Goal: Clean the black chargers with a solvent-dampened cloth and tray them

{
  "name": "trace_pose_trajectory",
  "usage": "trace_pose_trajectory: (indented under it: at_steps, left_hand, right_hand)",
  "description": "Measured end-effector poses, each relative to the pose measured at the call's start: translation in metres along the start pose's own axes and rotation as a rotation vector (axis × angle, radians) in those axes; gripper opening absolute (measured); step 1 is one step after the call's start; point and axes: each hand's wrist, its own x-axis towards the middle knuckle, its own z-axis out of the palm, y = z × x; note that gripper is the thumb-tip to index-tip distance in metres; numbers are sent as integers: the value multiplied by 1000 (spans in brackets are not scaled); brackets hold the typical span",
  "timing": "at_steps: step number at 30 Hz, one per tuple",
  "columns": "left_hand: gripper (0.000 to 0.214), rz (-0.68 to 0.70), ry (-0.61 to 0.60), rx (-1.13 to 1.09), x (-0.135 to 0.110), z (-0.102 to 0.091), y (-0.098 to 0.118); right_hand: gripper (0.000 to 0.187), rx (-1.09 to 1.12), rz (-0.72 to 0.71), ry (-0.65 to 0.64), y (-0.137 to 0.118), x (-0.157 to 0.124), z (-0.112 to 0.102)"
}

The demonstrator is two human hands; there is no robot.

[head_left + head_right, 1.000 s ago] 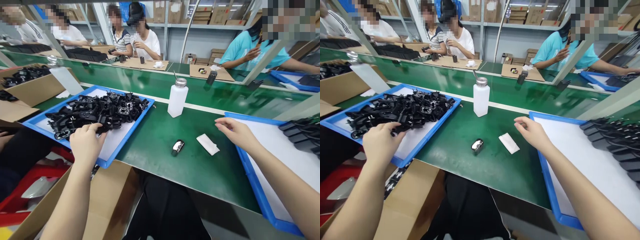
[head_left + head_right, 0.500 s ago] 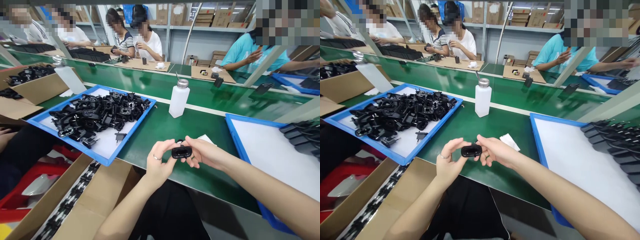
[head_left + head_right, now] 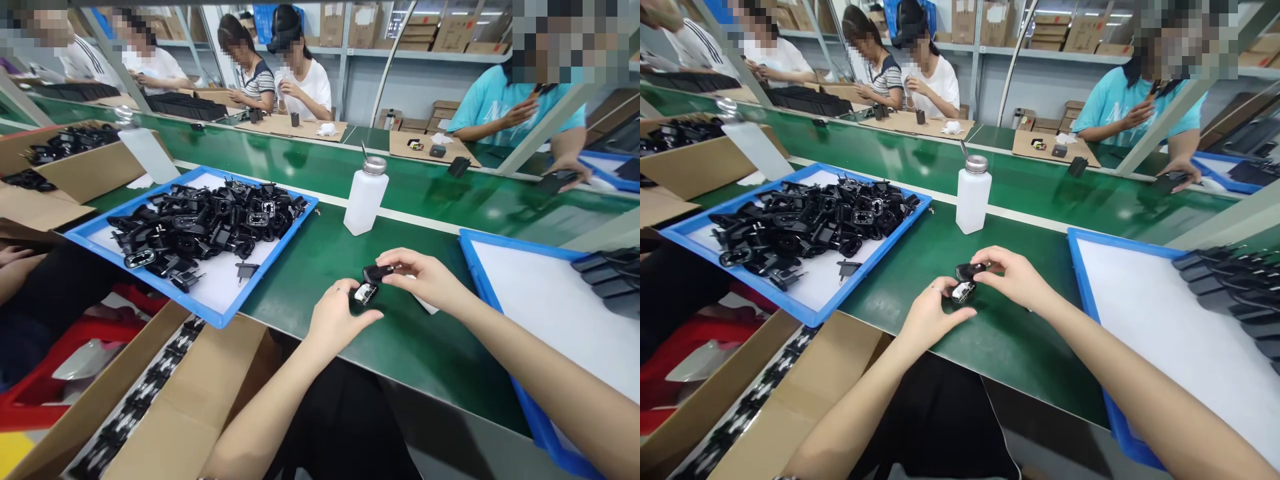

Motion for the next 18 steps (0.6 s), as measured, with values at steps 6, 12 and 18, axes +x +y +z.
trace_pose_trajectory:
  at_steps: [6, 12, 18]
  left_hand:
    - [26, 37, -111, -183, 9, -1, -6]
    - [33, 19, -35, -243, 5, 0, -8]
    - [27, 66, 2, -243, 5, -2, -6]
  right_hand:
    - [14, -399, -168, -87, -4, -10, 7]
    - [13, -474, -211, -99, -5, -14, 12]
    - [14, -486, -207, -110, -1, -14, 13]
